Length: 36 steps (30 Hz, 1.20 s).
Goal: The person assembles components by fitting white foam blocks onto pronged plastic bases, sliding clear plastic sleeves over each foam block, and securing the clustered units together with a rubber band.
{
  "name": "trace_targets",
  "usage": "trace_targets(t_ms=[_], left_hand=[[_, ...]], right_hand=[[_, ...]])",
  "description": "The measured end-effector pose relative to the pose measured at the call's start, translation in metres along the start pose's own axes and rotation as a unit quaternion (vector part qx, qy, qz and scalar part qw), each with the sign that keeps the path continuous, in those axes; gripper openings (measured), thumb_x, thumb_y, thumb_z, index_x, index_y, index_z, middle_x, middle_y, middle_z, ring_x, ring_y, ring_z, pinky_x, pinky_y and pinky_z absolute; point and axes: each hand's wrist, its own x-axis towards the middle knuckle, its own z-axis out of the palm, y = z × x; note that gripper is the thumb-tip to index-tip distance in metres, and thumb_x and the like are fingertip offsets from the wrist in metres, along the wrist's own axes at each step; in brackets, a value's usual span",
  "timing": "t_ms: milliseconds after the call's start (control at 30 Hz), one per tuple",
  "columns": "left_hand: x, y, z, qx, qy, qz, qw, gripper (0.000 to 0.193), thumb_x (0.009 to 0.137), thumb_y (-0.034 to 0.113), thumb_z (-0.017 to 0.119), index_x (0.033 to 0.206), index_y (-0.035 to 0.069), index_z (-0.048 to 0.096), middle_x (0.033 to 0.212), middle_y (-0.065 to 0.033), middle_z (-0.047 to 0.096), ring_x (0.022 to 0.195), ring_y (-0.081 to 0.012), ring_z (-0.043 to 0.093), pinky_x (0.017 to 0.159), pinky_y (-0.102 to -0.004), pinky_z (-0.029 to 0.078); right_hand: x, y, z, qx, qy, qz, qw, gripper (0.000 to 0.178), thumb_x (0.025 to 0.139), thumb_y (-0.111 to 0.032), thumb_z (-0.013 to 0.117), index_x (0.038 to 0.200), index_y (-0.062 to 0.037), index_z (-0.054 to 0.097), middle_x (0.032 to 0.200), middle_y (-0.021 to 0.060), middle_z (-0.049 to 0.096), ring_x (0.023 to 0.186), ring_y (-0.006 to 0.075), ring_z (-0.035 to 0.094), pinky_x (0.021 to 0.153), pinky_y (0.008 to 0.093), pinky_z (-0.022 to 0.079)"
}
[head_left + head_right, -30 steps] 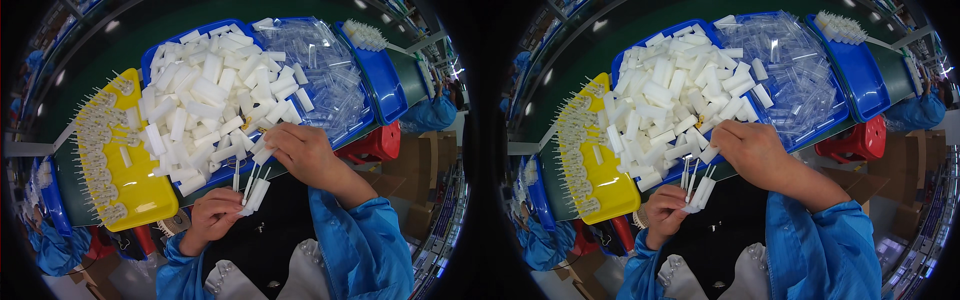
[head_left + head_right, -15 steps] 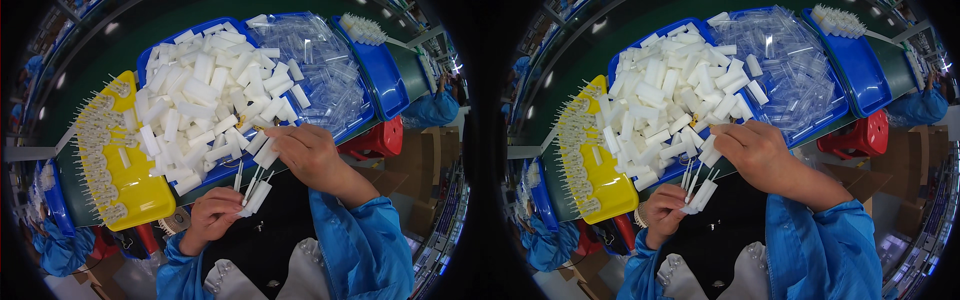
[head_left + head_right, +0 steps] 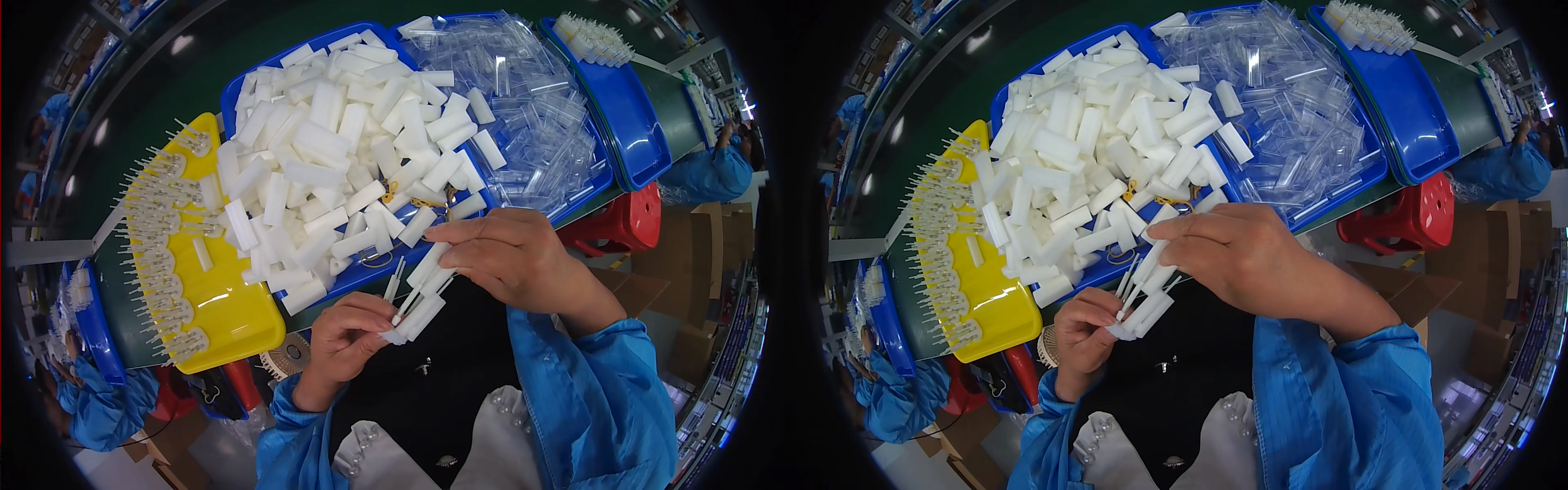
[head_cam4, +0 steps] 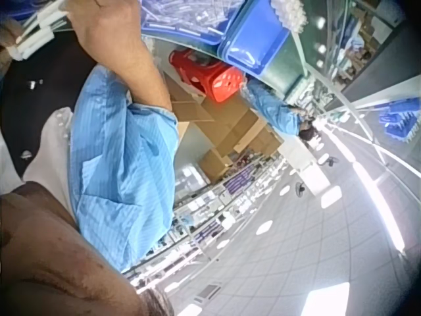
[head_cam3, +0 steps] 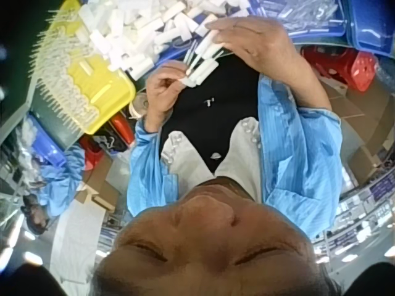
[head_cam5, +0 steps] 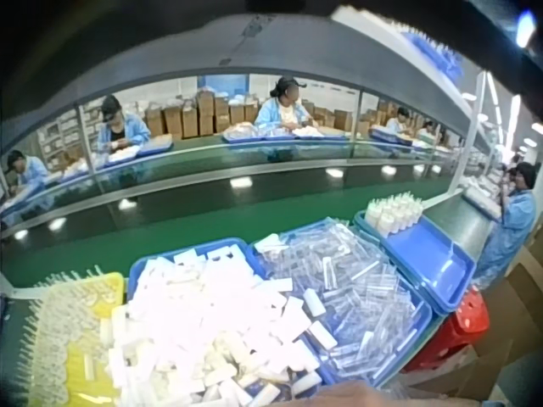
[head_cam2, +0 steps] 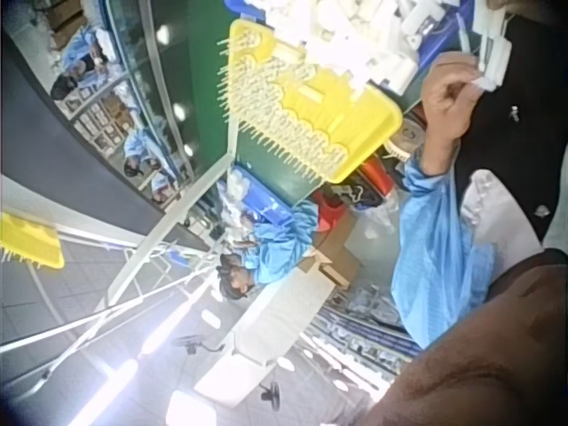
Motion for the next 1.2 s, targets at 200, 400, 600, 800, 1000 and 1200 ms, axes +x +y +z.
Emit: trace_targets(t_ms=[200, 400, 600, 800, 1000, 1200], left_hand=[[0.001, -0.005, -0.002, -0.042, -0.022, -0.015, 0.999, 0.014, 0.078, 0.0, 0.067, 0.092, 0.002, 0.063, 0.095, -0.0148, 0.062, 0.088, -0.0199, 0.061, 0.075, -0.0286, 0.048], [0.005, -0.001, -0.004, -0.011, -0.049, -0.029, 0.998, 0.016, 0.078, -0.002, 0.067, 0.092, 0.003, 0.063, 0.096, -0.015, 0.062, 0.087, -0.0204, 0.061, 0.073, -0.028, 0.049], [0.01, 0.007, -0.002, 0.009, -0.059, -0.035, 0.998, 0.015, 0.078, -0.001, 0.067, 0.092, 0.003, 0.063, 0.093, -0.0129, 0.061, 0.09, -0.021, 0.06, 0.076, -0.0296, 0.048], [0.015, 0.006, 0.001, 0.026, -0.071, 0.024, 0.997, 0.018, 0.08, 0.0, 0.065, 0.097, 0.004, 0.06, 0.114, -0.0173, 0.05, 0.094, -0.0199, 0.057, 0.082, -0.0296, 0.045], [0.013, 0.008, 0.006, -0.153, -0.033, -0.089, 0.984, 0.024, 0.081, 0.001, 0.066, 0.1, 0.006, 0.052, 0.127, -0.0166, 0.036, 0.101, -0.0188, 0.053, 0.086, -0.0316, 0.045], [0.011, -0.008, 0.002, -0.22, -0.049, -0.075, 0.971, 0.023, 0.079, -0.001, 0.066, 0.099, 0.005, 0.055, 0.119, -0.016, 0.045, 0.102, -0.0199, 0.053, 0.087, -0.0315, 0.045]], right_hand=[[-0.001, -0.002, 0.002, 0.021, 0.013, -0.02, 0.999, 0.014, 0.064, -0.006, 0.069, 0.077, -0.0061, 0.064, 0.099, 0.0078, 0.066, 0.062, 0.0174, 0.061, 0.054, 0.0286, 0.047], [0.0, -0.008, 0.008, 0.0, 0.026, -0.077, 0.997, 0.011, 0.063, -0.008, 0.071, 0.071, -0.005, 0.064, 0.097, 0.0106, 0.067, 0.063, 0.0153, 0.062, 0.053, 0.0255, 0.046], [0.008, -0.013, 0.003, -0.02, 0.006, -0.079, 0.997, 0.009, 0.064, -0.012, 0.071, 0.07, -0.0095, 0.065, 0.095, 0.0059, 0.068, 0.067, 0.0127, 0.062, 0.058, 0.0278, 0.042], [0.01, -0.009, 0.008, 0.045, -0.025, -0.035, 0.998, 0.016, 0.062, -0.011, 0.073, 0.067, -0.0101, 0.059, 0.088, 0.0006, 0.064, 0.066, 0.0141, 0.057, 0.066, 0.0289, 0.038], [0.009, -0.005, 0.02, 0.163, -0.036, -0.036, 0.985, 0.021, 0.06, -0.01, 0.078, 0.067, -0.0086, 0.059, 0.089, 0.0011, 0.064, 0.069, 0.0151, 0.057, 0.066, 0.029, 0.041], [0.012, -0.009, 0.024, 0.199, -0.034, -0.051, 0.978, 0.019, 0.064, -0.013, 0.078, 0.07, -0.01, 0.06, 0.091, 0.0005, 0.065, 0.072, 0.0148, 0.06, 0.065, 0.0291, 0.042]])
